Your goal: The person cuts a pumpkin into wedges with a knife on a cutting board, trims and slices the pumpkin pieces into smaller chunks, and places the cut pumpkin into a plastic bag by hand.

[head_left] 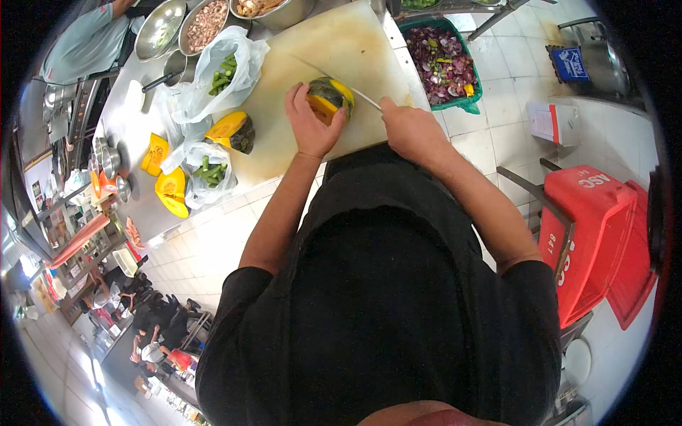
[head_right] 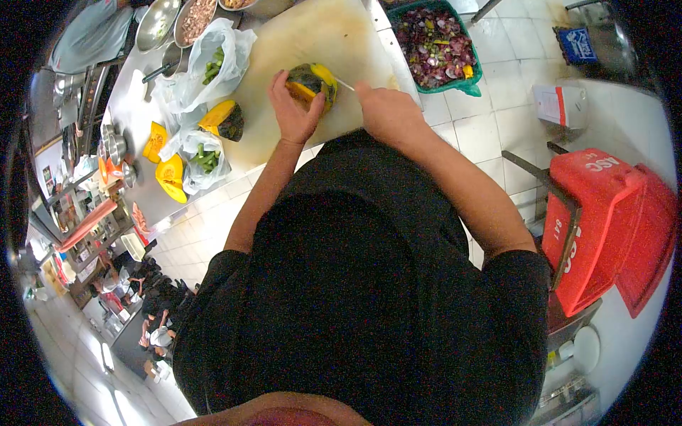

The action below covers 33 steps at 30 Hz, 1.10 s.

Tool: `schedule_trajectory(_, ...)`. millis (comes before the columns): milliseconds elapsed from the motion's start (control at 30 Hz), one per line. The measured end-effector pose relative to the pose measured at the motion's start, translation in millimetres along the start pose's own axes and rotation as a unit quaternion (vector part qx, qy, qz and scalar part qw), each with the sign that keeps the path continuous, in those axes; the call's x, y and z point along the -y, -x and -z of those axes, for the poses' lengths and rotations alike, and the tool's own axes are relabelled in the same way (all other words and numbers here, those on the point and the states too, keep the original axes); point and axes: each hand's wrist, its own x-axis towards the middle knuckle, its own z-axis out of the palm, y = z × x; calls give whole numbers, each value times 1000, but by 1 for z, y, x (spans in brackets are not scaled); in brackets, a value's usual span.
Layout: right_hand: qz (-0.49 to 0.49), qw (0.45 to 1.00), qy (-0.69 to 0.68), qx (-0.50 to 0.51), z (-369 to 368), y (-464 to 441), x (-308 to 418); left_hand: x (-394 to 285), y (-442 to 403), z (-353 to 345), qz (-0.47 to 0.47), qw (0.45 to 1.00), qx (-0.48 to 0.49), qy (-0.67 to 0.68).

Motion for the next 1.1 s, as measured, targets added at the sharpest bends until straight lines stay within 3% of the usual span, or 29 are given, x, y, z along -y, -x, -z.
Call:
schedule_trajectory(267, 81, 993, 80, 11, 12, -9, 0, 2, -3, -2, -10, 1000, 17, 6)
schedule_trajectory(367, 112, 991, 60, -29, 1, -22, -5, 1, -7, -4, -9, 1000, 6, 4)
schedule_trajectory(667, 68, 996, 34, 36, -27, -81, -19, 3, -8, -3, -25, 1000, 10, -5)
schedule_trajectory(767, -4, 998, -2, 62, -12, -62, -13, 0, -10, 2, -37, 999, 19, 0)
schedule_trajectory(1100, 13, 1000, -14, 19, -27, -56, -20, 14, -23, 4, -60, 996, 61, 40)
